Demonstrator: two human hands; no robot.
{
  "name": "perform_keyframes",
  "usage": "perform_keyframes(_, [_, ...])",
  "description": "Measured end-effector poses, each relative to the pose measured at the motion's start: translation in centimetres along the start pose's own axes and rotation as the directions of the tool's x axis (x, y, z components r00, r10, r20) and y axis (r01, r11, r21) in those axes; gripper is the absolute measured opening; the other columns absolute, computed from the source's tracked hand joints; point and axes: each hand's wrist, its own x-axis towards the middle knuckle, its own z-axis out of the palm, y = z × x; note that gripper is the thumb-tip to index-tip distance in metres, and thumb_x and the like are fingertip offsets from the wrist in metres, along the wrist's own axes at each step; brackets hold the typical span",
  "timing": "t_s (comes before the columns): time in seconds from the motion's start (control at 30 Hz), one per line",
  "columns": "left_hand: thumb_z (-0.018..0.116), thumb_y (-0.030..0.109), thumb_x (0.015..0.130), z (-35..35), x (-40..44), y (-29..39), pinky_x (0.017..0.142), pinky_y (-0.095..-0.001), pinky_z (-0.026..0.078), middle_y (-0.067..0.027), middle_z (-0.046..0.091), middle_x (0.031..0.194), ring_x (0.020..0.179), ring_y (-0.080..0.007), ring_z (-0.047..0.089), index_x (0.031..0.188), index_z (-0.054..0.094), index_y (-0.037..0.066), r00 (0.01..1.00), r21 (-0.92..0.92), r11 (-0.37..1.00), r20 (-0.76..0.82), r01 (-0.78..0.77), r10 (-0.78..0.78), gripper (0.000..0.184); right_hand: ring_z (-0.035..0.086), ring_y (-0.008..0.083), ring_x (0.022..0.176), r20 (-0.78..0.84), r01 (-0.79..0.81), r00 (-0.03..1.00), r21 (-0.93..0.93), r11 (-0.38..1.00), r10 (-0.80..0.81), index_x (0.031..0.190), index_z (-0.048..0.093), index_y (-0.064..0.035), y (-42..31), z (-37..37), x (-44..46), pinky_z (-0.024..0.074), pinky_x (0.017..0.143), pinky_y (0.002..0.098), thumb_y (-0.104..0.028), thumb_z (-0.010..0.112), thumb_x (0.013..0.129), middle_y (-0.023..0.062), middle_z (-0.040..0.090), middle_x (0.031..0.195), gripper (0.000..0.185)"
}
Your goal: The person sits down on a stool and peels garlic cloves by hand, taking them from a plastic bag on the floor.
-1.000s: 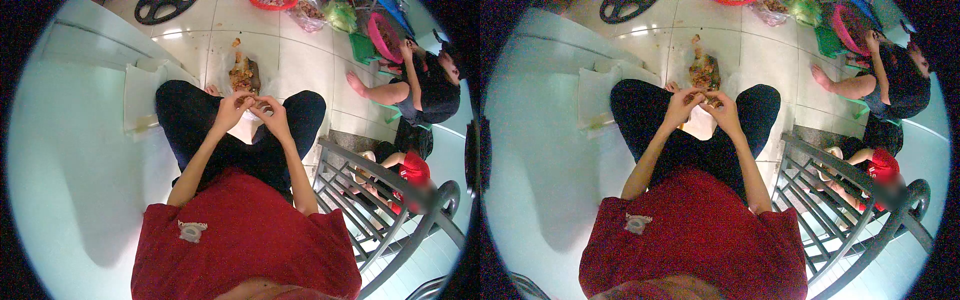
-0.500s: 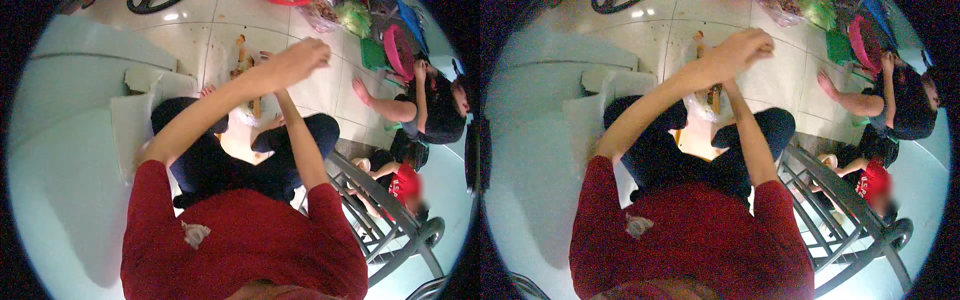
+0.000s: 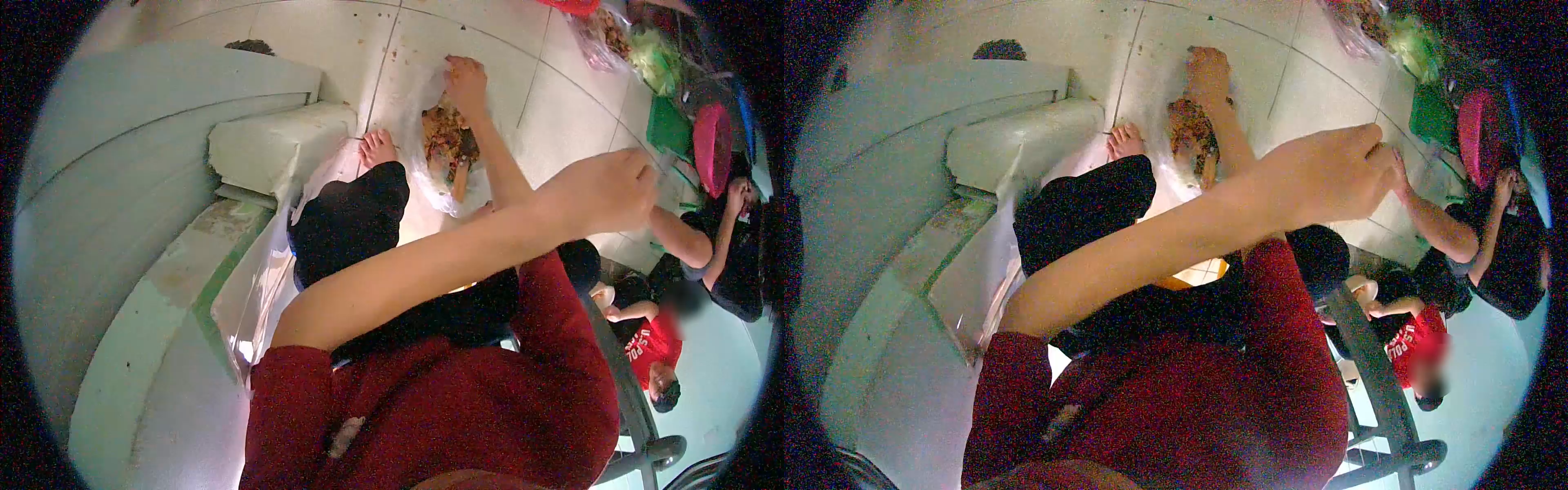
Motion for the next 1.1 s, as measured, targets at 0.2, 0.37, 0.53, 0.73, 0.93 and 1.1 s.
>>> perform_keyframes(0.2, [0.064, 0.016, 0.076, 0.3, -0.3, 0.8, 0.071, -0.0304, 0.056, -0.0070, 0.067, 0.084, 0.086, -0.0232, 0.065, 0.100, 0.066, 0.002, 0.994, -0.124, 0.987, -0.006, -0.105, 0.105, 0.028, 0.056, 0.0332, 0.113, 0.035, -0.128, 0.992, 0.094, 0.987, 0.125, 0.104, 0.073, -0.0111, -4.3, -3.4, -14.0, 0.0440, 0.097, 0.0460, -0.019, 0.073, 0.082, 0.0124, 0.062, 0.123, 0.024])
perform_keyframes(0.37, [0.061, 0.018, 0.083, -0.3, -1.4, 2.0, 0.051, -0.0373, 0.056, -0.0175, 0.071, 0.086, 0.067, -0.0271, 0.071, 0.094, 0.063, 0.003, 0.995, -0.163, 0.983, 0.039, -0.086, 0.094, 0.019, 0.052, 0.0375, 0.109, 0.179, -0.391, 0.842, -0.447, 0.804, 0.509, 0.125, 0.063, -0.0120, -5.9, -3.7, -25.1, 0.0410, 0.095, 0.0501, -0.031, 0.077, 0.078, 0.0205, 0.055, 0.110, 0.053])
perform_keyframes(0.53, [0.060, 0.017, 0.084, -0.6, -1.9, 3.5, 0.049, -0.0395, 0.055, -0.0259, 0.070, 0.093, 0.061, -0.0307, 0.071, 0.099, 0.063, 0.000, 0.988, -0.198, 0.975, 0.092, -0.104, 0.124, 0.022, 0.053, 0.0408, 0.105, 0.444, -0.285, 0.758, -0.434, 0.855, 0.478, 0.130, 0.055, -0.0006, -3.3, -2.1, -26.4, 0.0418, 0.095, 0.0517, -0.037, 0.078, 0.077, 0.0250, 0.054, 0.110, 0.068])
perform_keyframes(0.73, [0.059, 0.019, 0.087, -1.0, -1.8, 3.3, 0.062, -0.0397, 0.059, -0.0177, 0.069, 0.100, 0.076, -0.0292, 0.072, 0.106, 0.066, 0.006, 0.976, -0.186, 0.973, 0.139, -0.138, 0.165, 0.025, 0.057, 0.0414, 0.107, 0.500, -0.384, 0.707, -0.324, 0.865, 0.501, 0.125, 0.057, 0.0026, -2.7, -4.7, -25.4, 0.0452, 0.094, 0.0492, -0.044, 0.069, 0.084, 0.0282, 0.058, 0.112, 0.063])
perform_keyframes(0.93, [0.057, 0.014, 0.087, 0.2, -1.2, -0.1, 0.077, -0.0396, 0.058, -0.0088, 0.066, 0.102, 0.094, -0.0277, 0.068, 0.108, 0.068, 0.012, 0.987, -0.105, 0.983, 0.023, -0.153, 0.157, 0.023, 0.061, 0.0406, 0.106, 0.535, -0.535, 0.725, 0.041, 0.844, 0.433, 0.121, 0.060, 0.0015, -3.3, -9.7, -23.4, 0.0479, 0.092, 0.0471, -0.049, 0.061, 0.089, 0.0288, 0.062, 0.113, 0.060])
perform_keyframes(1.1, [0.066, 0.001, 0.090, 0.1, -1.7, -7.6, 0.076, -0.0245, 0.049, -0.0068, 0.067, 0.094, 0.084, -0.0110, 0.062, 0.112, 0.064, 0.001, 0.903, -0.680, 0.596, 0.295, 0.428, -0.311, 0.021, 0.063, 0.0364, 0.108, 0.610, -0.625, 0.662, 0.129, 0.770, 0.435, 0.124, 0.056, 0.0053, -4.9, -18.7, -19.0, 0.0503, 0.088, 0.0421, -0.054, 0.056, 0.094, 0.0306, 0.064, 0.111, 0.066])
